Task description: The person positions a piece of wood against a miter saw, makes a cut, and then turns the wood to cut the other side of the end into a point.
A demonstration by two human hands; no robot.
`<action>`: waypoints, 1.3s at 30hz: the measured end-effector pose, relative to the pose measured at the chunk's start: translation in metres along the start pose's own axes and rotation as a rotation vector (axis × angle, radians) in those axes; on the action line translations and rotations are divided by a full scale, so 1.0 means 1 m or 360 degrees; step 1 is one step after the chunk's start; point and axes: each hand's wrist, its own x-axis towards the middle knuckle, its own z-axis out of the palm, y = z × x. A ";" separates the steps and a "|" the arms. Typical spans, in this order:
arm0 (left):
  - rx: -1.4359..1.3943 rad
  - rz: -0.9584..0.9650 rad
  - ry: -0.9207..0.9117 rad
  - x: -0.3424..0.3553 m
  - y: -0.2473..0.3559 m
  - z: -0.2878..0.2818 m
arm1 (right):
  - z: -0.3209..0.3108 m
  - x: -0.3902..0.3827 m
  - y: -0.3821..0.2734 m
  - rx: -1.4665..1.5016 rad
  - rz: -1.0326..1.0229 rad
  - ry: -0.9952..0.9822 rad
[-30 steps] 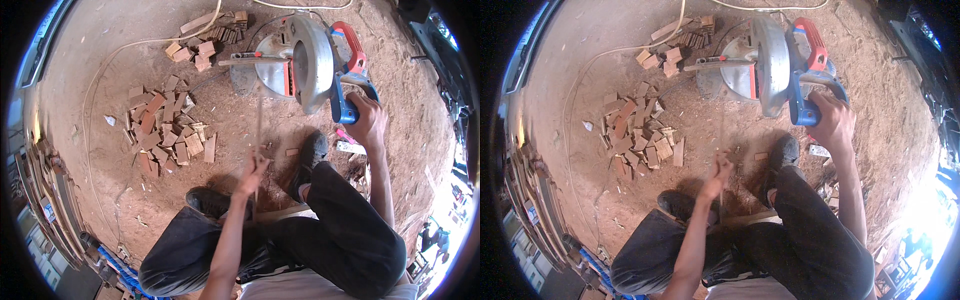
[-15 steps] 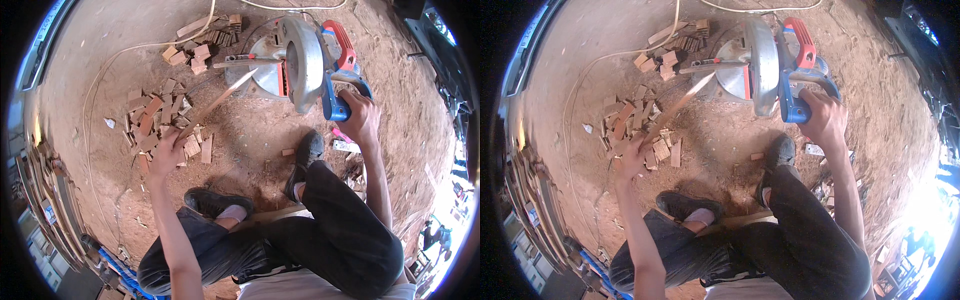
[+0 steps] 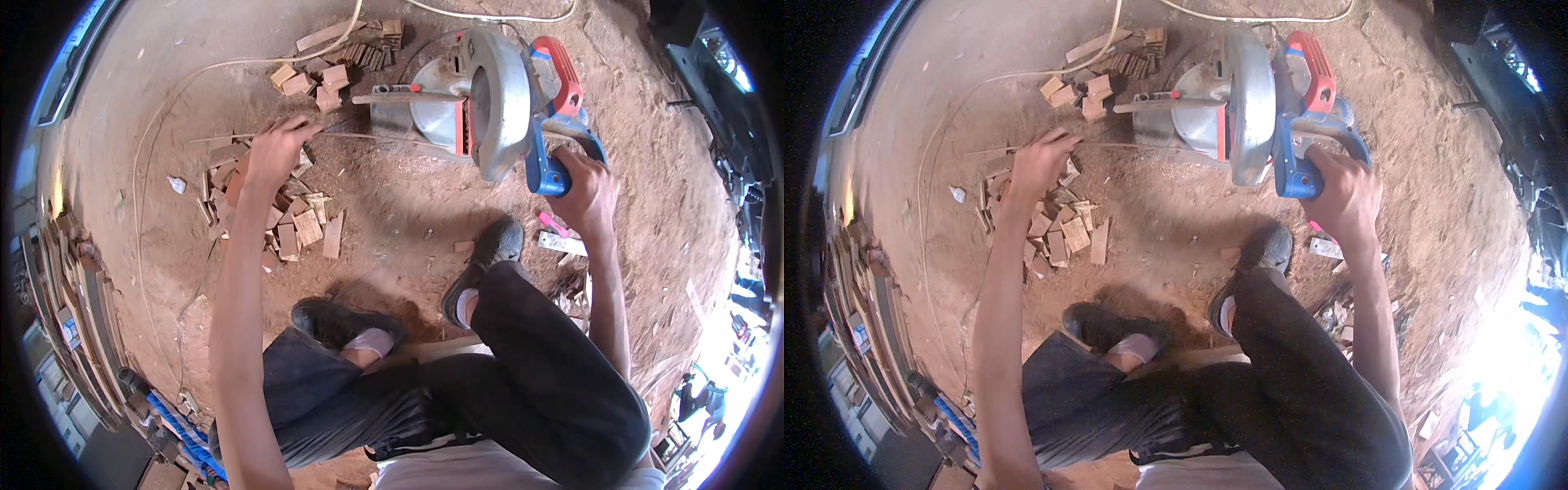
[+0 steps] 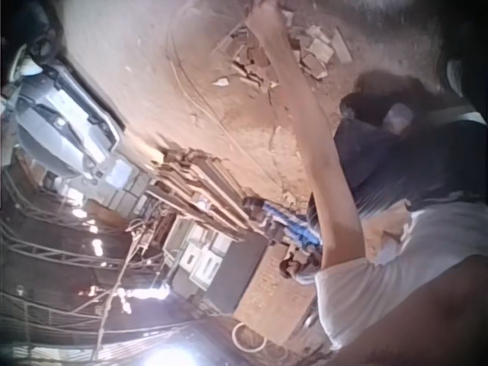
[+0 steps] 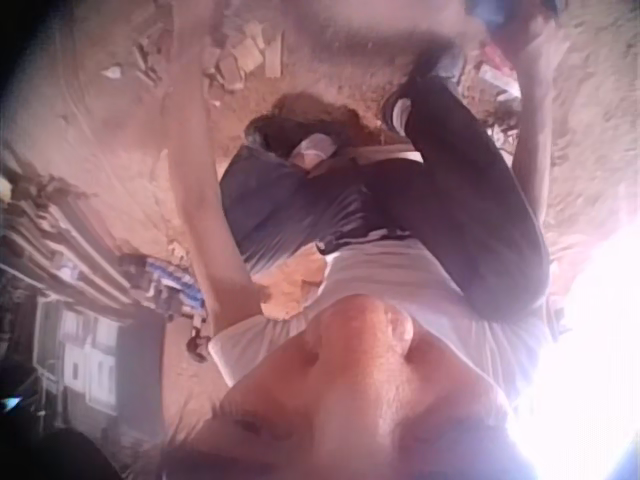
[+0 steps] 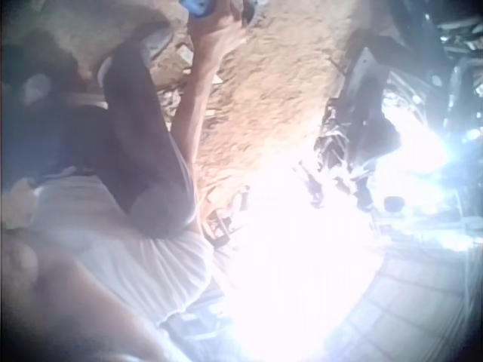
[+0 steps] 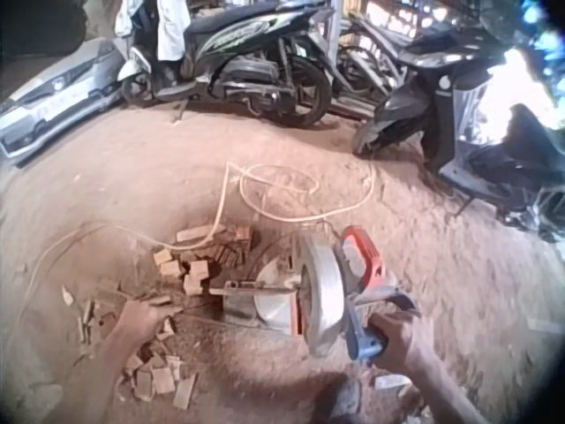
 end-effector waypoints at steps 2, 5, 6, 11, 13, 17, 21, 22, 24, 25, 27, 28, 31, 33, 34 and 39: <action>-0.0026 -0.0013 0.0032 0.012 0.003 0.002 | -0.001 0.000 0.001 0.0047 -0.0049 -0.0019; -0.0136 -0.0027 0.0029 0.019 -0.002 0.007 | -0.002 0.001 -0.001 0.0041 -0.0016 -0.0048; -0.0169 -0.0064 0.0053 0.018 -0.009 0.013 | -0.001 0.001 -0.001 0.0048 -0.0027 -0.0039; -0.0307 -0.0083 -0.0036 0.032 -0.006 0.012 | -0.006 0.003 -0.001 0.0004 0.0030 -0.0077; -0.0268 -0.0091 -0.0091 0.033 -0.009 0.014 | -0.006 0.003 0.000 0.0033 -0.0008 -0.0054; -0.0196 -0.0014 -0.0017 0.031 -0.012 0.023 | -0.002 0.002 0.003 0.0053 0.0017 -0.0090; -0.0191 -0.0057 -0.0072 0.032 -0.008 0.030 | -0.001 0.002 0.001 0.0053 0.0014 -0.0101; -0.0246 -0.0143 -0.0182 0.034 -0.008 0.030 | -0.003 0.002 0.001 0.0052 0.0015 -0.0107; -0.0236 -0.0095 -0.0154 0.038 -0.008 0.031 | -0.003 0.002 0.002 0.0050 0.0016 -0.0098; -0.0224 -0.0057 -0.0125 0.038 -0.008 0.031 | -0.003 0.003 0.001 0.0051 0.0007 -0.0090; -0.0221 -0.0060 -0.0130 0.037 -0.009 0.030 | -0.002 0.002 0.003 0.0050 0.0011 -0.0106; -0.0223 -0.0064 -0.0131 0.036 -0.010 0.031 | -0.003 0.002 0.003 0.0042 0.0012 -0.0122; -0.0295 -0.0141 -0.0120 0.029 -0.012 0.036 | -0.004 0.004 0.001 0.0049 -0.0008 -0.0098; -0.0284 -0.0153 -0.0097 0.015 -0.012 0.044 | -0.003 0.004 -0.002 0.0061 -0.0003 -0.0087; -0.0281 -0.0163 -0.0067 0.008 -0.011 0.045 | -0.002 0.004 -0.002 0.0062 0.0000 -0.0076; -0.0457 -0.0267 -0.0298 -0.026 0.042 0.047 | -0.007 0.004 0.001 0.0032 0.0035 -0.0110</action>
